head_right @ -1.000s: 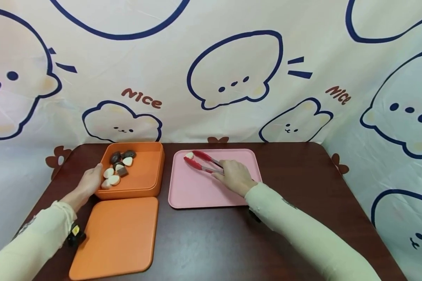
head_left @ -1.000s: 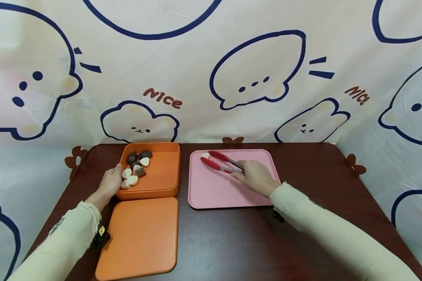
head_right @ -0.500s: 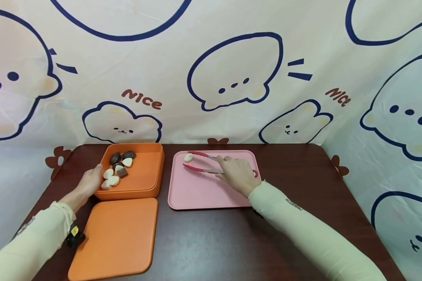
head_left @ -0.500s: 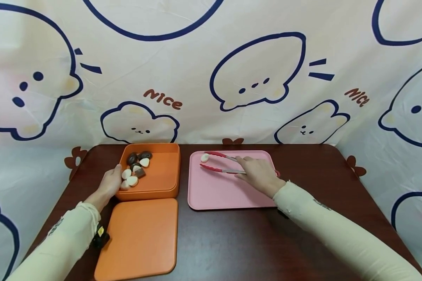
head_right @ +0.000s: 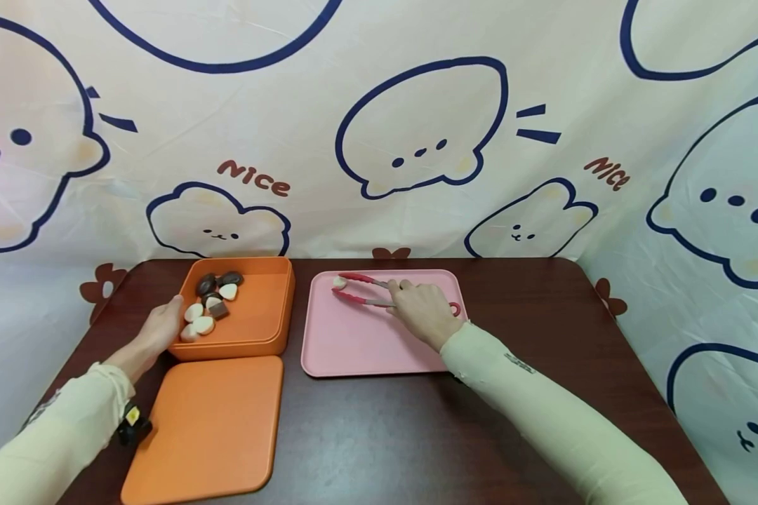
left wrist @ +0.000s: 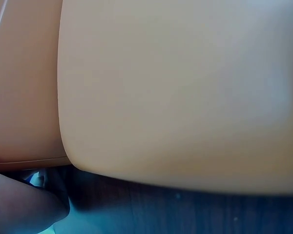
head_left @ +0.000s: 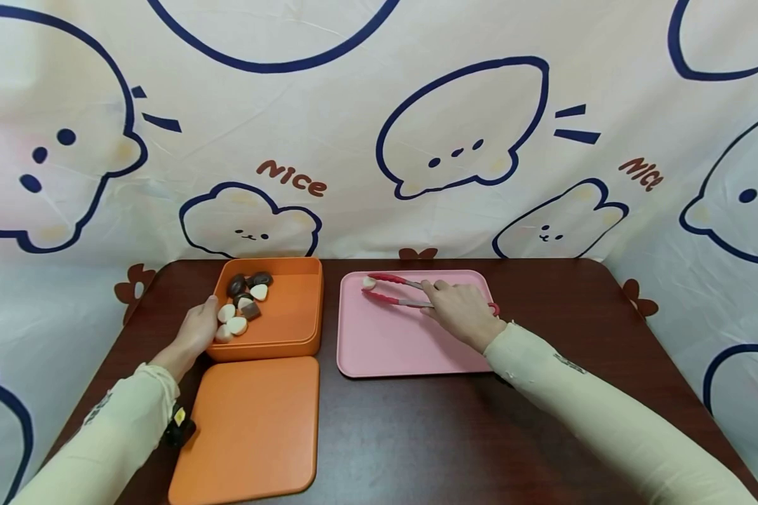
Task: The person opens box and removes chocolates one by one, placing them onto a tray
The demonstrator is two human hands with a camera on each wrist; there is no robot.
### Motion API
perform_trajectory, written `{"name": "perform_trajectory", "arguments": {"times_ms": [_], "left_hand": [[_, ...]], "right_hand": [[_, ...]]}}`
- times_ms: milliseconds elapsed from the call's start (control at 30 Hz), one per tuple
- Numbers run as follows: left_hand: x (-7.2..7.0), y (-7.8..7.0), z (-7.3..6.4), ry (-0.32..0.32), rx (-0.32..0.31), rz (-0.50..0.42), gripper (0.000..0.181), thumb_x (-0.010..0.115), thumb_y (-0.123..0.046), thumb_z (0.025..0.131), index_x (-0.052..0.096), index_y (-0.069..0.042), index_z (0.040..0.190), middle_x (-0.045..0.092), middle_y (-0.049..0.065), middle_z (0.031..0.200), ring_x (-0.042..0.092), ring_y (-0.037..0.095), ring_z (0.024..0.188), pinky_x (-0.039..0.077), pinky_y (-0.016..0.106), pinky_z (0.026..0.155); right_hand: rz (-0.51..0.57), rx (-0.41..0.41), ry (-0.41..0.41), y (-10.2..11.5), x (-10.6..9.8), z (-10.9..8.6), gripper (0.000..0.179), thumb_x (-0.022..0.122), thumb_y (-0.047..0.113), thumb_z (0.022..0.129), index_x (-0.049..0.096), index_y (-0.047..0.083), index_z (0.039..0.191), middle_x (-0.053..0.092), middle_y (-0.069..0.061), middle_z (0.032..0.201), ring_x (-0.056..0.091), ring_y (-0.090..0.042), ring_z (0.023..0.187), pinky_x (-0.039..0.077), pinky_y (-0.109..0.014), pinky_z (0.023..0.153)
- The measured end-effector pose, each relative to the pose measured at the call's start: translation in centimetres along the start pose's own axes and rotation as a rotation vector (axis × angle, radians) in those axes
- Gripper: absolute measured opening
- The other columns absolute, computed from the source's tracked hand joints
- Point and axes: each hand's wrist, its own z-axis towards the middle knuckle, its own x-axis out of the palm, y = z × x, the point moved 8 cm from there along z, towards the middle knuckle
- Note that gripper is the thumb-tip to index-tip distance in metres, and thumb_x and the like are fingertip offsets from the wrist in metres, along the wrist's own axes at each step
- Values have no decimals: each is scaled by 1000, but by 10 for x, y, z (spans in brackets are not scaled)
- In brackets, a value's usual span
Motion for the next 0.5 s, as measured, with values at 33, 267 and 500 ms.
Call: {"name": "perform_trajectory", "arguments": {"times_ms": [33, 267, 500], "left_hand": [[0, 0, 0, -10, 6, 5, 79, 0, -48, 107, 46, 9, 135, 40, 38, 136, 37, 48, 135, 33, 56, 113], [-2, -1, -1, -45, 29, 14, 70, 1, -47, 107, 48, 4, 101, 46, 25, 100, 45, 41, 109, 37, 48, 93], [-2, -1, 1, -27, 4, 15, 78, -1, -47, 107, 42, 13, 132, 38, 37, 133, 37, 45, 128, 34, 54, 107]], "right_hand": [[-6, -1, -4, 0, 0, 0, 40, 74, 39, 93, 61, 10, 118, 67, -7, 83, 61, -21, 59, 55, -36, 55], [-4, -10, -24, -1, -1, 1, 35, 71, 37, 96, 63, 7, 111, 66, -8, 80, 57, -21, 55, 55, -37, 55], [308, 85, 57, -12, 2, 0, 22, 69, 32, 97, 64, 12, 91, 54, 1, 65, 50, -15, 59, 44, -30, 58]]}}
